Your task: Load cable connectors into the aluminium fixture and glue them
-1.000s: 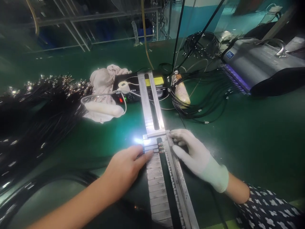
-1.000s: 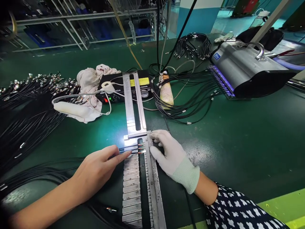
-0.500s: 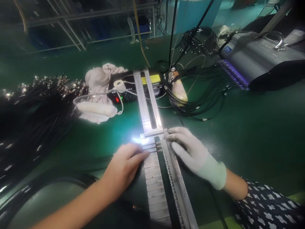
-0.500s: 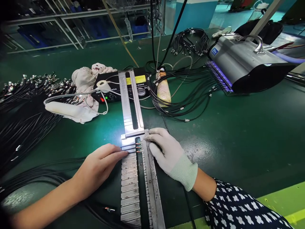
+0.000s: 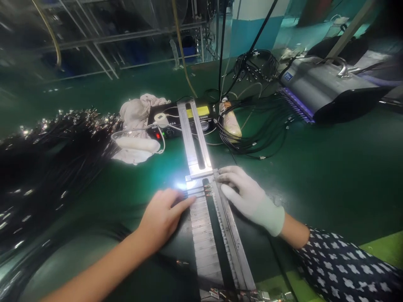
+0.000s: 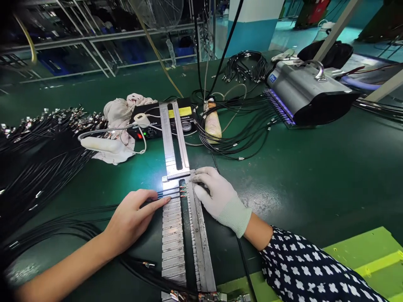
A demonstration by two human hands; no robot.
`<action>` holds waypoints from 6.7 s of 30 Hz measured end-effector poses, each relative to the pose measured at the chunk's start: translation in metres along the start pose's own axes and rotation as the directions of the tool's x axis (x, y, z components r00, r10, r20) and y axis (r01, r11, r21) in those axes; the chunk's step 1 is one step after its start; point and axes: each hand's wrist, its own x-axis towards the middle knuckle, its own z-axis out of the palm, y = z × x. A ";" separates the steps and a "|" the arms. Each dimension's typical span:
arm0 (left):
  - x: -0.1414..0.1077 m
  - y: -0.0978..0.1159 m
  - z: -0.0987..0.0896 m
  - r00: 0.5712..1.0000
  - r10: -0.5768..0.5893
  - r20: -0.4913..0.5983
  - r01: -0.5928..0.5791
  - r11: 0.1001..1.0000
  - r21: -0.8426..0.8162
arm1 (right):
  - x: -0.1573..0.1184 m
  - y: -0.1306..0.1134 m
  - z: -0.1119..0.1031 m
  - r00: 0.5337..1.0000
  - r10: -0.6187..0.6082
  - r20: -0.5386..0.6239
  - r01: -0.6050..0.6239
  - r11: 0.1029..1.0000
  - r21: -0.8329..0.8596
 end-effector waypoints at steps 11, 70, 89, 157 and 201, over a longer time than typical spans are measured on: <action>0.015 0.002 -0.034 0.997 -0.033 0.072 0.042 0.990 -0.133 | -0.003 -0.005 -0.004 0.997 -0.066 -0.030 0.067 0.997 0.047; 0.047 0.058 -0.013 0.649 -0.458 0.608 0.687 0.009 -0.727 | -0.001 -0.012 0.000 0.973 -0.127 0.193 0.031 0.900 0.436; 0.038 0.038 -0.016 0.938 -0.337 0.076 0.310 0.725 -0.615 | -0.001 -0.008 -0.001 0.986 -0.049 0.161 -0.036 0.872 0.488; 0.041 0.037 -0.033 0.925 -0.332 0.184 0.377 0.745 -0.550 | 0.000 -0.008 -0.001 0.981 -0.037 0.192 -0.053 0.893 0.447; 0.035 0.016 -0.007 0.993 -0.122 -0.002 0.121 0.987 -0.109 | 0.007 0.003 -0.008 0.993 0.105 -0.063 -0.086 0.963 0.255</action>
